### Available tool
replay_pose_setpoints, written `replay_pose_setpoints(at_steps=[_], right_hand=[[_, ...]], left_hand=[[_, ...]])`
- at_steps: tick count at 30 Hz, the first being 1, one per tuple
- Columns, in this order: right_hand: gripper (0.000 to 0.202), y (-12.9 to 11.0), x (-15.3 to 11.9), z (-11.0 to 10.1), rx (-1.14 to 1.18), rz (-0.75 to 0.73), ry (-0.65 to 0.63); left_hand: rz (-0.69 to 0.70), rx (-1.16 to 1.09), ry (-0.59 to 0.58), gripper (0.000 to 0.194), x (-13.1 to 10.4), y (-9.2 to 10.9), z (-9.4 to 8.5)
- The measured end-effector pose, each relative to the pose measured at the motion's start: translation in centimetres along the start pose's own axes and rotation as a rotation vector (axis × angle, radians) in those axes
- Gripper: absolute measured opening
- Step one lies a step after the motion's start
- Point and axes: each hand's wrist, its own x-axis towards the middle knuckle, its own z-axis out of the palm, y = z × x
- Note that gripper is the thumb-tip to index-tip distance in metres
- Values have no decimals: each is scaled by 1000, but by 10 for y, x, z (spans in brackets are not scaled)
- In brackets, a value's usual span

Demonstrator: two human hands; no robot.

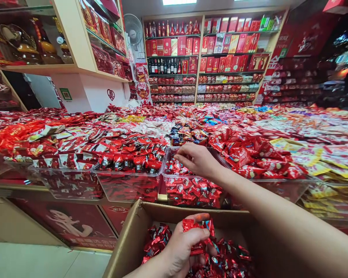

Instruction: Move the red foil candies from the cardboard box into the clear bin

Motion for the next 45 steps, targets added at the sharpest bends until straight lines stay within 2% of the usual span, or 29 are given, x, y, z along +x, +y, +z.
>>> replay_pose_setpoints(at_steps=[2, 4, 8, 11, 13, 16, 20, 23, 27, 31, 36, 38, 43, 45], right_hand=[[19, -17, -31, -9, 73, -92, 73], [16, -31, -71, -11, 120, -62, 49], [14, -36, -139, 5, 216, 327, -85], [18, -28, -160, 20, 522, 543, -150], [19, -23, -163, 26, 683, 601, -160], [21, -18, -164, 27, 839, 653, -110], [22, -16, -163, 24, 1047, 750, -37], [24, -17, -163, 22, 1138, 794, -18], [27, -20, -163, 21, 1159, 807, 18], [26, -22, -164, 23, 1156, 816, -4], [16, -20, -165, 24, 928, 650, -47], [14, -21, -166, 24, 861, 634, -55], [14, -29, -169, 29, 1052, 693, 10], [11, -29, -167, 23, 952, 644, 62]], left_hand=[[27, 18, 7, 35, 1, 2, 1], [83, 79, 19, 29, 1, 5, 3], [268, 190, 12, 26, -1, 7, 11], [293, 276, 42, 30, -2, 2, 14], [278, 302, 64, 41, -2, -2, 15], [240, 300, 76, 52, -1, -3, 13], [196, 387, 63, 27, 1, 5, 10], [173, 368, 80, 18, 1, 9, 9], [147, 278, 89, 13, -1, 8, 10], [110, 239, 86, 13, 0, 7, 10], [127, 285, 118, 20, 2, 9, 11], [144, 331, 130, 19, 2, 10, 12], [108, 214, 96, 13, 1, 8, 11], [85, 169, 60, 19, 2, 6, 9]])
